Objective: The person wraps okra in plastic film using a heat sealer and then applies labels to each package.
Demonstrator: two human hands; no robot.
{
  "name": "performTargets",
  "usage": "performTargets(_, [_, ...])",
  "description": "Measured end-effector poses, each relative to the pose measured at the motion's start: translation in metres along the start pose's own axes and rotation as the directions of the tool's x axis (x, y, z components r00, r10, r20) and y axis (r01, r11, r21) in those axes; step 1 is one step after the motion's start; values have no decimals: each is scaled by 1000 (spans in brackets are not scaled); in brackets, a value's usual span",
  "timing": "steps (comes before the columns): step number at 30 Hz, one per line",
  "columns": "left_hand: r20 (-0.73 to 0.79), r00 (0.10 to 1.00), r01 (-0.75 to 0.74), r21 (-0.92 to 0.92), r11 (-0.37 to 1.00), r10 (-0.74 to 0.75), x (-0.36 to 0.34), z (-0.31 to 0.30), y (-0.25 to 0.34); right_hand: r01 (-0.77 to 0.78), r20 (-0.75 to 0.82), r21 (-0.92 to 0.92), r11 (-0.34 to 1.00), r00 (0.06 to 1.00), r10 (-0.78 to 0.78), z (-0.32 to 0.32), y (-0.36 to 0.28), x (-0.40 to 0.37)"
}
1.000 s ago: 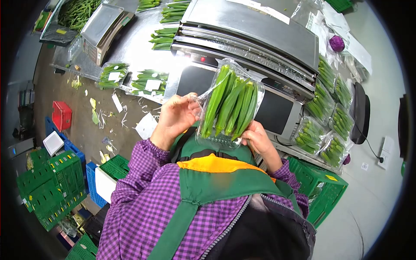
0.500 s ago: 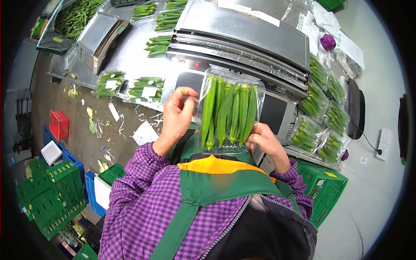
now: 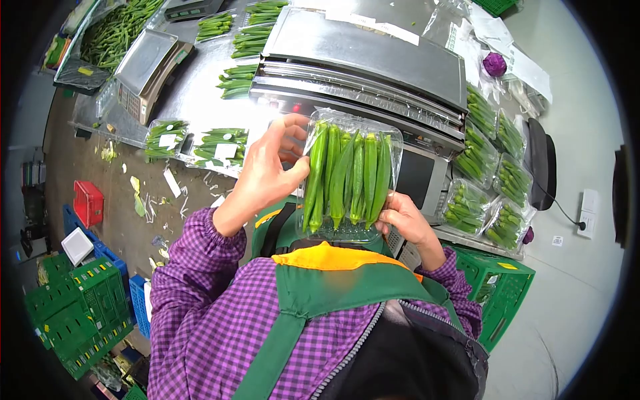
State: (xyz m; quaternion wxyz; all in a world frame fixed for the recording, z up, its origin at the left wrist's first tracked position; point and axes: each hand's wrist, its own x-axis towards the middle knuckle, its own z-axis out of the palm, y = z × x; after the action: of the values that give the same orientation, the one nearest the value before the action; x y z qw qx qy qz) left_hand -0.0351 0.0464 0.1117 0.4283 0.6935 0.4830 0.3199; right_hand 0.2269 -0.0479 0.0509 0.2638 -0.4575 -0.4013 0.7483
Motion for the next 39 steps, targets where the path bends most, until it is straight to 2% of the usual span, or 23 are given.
performTargets(3, [-42, 998, 38, -64, 997, -41, 7, 2, -2, 9, -13, 3, 1000, 1000, -9, 3, -2, -1])
performTargets(5, [32, 996, 82, 60, 995, -84, 16, 0, 0, 19, -4, -5, 1000, 1000, -19, 3, -2, 0])
performTargets(9, [2, 997, 70, 153, 986, -71, 30, 2, -3, 14, -2, -30, 999, 1000, -14, 2, -10, 0])
performTargets(11, [-10, 986, -145, 453, 880, 168, 35, 2, -8, 1, 11, -64, 998, 1000, 0, 1, -13, -1])
performTargets(15, [39, 980, -191, 437, 879, 193, 41, 0, -12, -4, 29, -75, 997, 1000, 6, -1, -14, -1])
performTargets(18, [40, 961, -259, 467, 845, 272, 43, 0, -14, 8, 33, -60, 998, 999, -6, -1, -14, 1])
performTargets(21, [73, 943, -308, 557, 772, 324, 47, 0, -19, 8, 39, -53, 999, 999, -6, -4, -11, 4])
performTargets(23, [28, 964, -247, 456, 855, 263, 53, -1, -23, 15, 69, -44, 999, 998, -12, -8, -8, 6])
performTargets(24, [31, 964, -248, 456, 855, 264, 57, -2, -29, 16, 68, -41, 999, 998, -13, -10, -9, 6])
performTargets(25, [93, 994, 58, -14, 998, -57, 63, -5, -37, 8, 75, -40, 999, 997, -5, -11, -10, 6])
performTargets(26, [293, 907, 408, -433, 804, -303, 66, -6, -36, 1, 81, -39, 999, 997, 3, -12, -11, 6])
performTargets(27, [395, 849, 519, -504, 690, -349, 66, -8, -34, 1, 79, -36, 999, 997, 1, -12, -12, 7])
performTargets(28, [398, 848, 520, -502, 691, -349, 65, -4, -31, 6, 84, -18, 1000, 996, -4, -12, -13, 7])
performTargets(30, [441, 731, 680, -529, 507, -520, 63, 5, -26, 11, 89, 0, 1000, 996, -11, -12, -13, 9])
performTargets(31, [537, 702, 710, -574, 407, -468, 59, 13, -43, 5, 108, -2, 1000, 994, -5, -12, -12, 10])
performTargets(32, [695, 629, 778, -562, 282, -350, 54, 12, -60, -1, 127, -5, 1000, 992, 1, -11, -11, 11])
performTargets(34, [662, 655, 742, -475, 472, -364, 25, 23, -46, 3, 153, -23, 1000, 988, 1, -9, -13, 15])
performTargets(36, [724, 687, 709, -655, 260, -51, -11, 54, -111, 4, 179, -41, 999, 984, 4, -6, -12, 17])
performTargets(39, [739, 673, 727, -651, 216, -36, -6, 58, -100, -33, 194, 40, 999, 981, 25, -5, -6, 16])
